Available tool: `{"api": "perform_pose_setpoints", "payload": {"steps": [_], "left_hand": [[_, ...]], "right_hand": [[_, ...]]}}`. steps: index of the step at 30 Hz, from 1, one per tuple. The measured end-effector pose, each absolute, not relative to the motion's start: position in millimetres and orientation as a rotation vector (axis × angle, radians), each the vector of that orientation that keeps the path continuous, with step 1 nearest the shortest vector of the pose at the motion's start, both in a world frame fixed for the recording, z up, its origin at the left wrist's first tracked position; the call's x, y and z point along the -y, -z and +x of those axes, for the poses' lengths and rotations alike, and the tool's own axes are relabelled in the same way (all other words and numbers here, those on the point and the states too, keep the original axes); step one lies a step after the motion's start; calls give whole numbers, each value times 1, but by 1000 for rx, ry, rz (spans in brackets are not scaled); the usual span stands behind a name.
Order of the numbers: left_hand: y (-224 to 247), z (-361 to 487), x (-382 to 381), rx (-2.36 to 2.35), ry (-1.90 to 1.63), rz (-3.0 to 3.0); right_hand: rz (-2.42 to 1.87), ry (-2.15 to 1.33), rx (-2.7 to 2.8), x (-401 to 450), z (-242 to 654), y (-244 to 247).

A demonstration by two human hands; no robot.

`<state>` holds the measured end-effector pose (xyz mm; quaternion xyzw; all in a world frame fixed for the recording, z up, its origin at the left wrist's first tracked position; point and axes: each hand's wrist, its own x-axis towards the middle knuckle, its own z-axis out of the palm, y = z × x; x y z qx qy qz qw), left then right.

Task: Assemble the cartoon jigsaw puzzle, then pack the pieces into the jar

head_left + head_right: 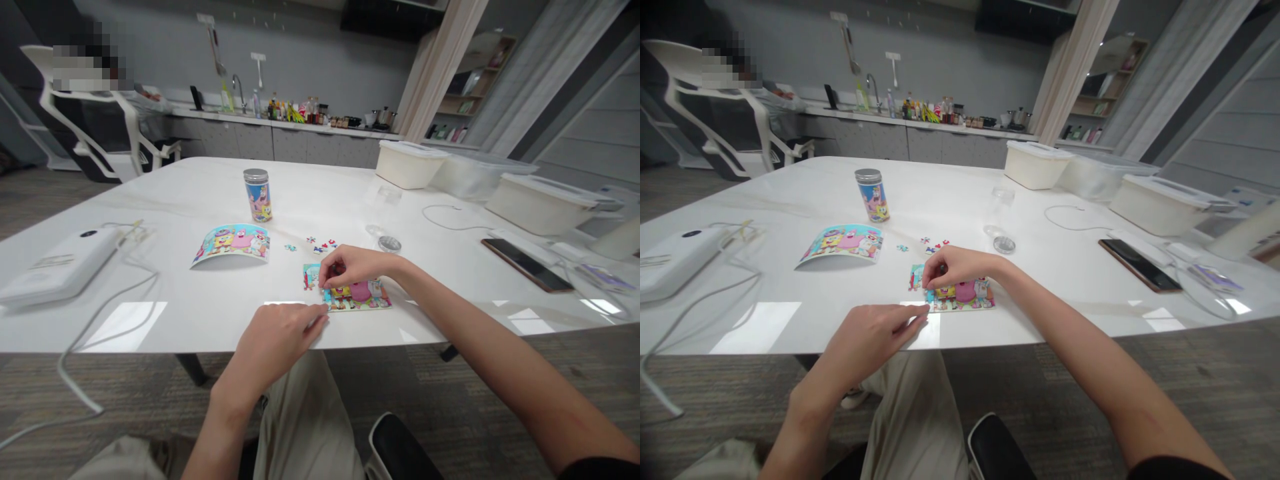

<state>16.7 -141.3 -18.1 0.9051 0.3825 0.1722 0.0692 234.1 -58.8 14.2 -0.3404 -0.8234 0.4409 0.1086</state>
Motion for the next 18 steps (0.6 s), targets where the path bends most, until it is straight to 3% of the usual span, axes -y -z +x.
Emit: {"api": "perform_pose_setpoints", "payload": {"steps": [18], "left_hand": [[19, 17, 141, -1179, -500, 2750]], "right_hand": [[-971, -1114, 2446, 58, 235, -16]]}}
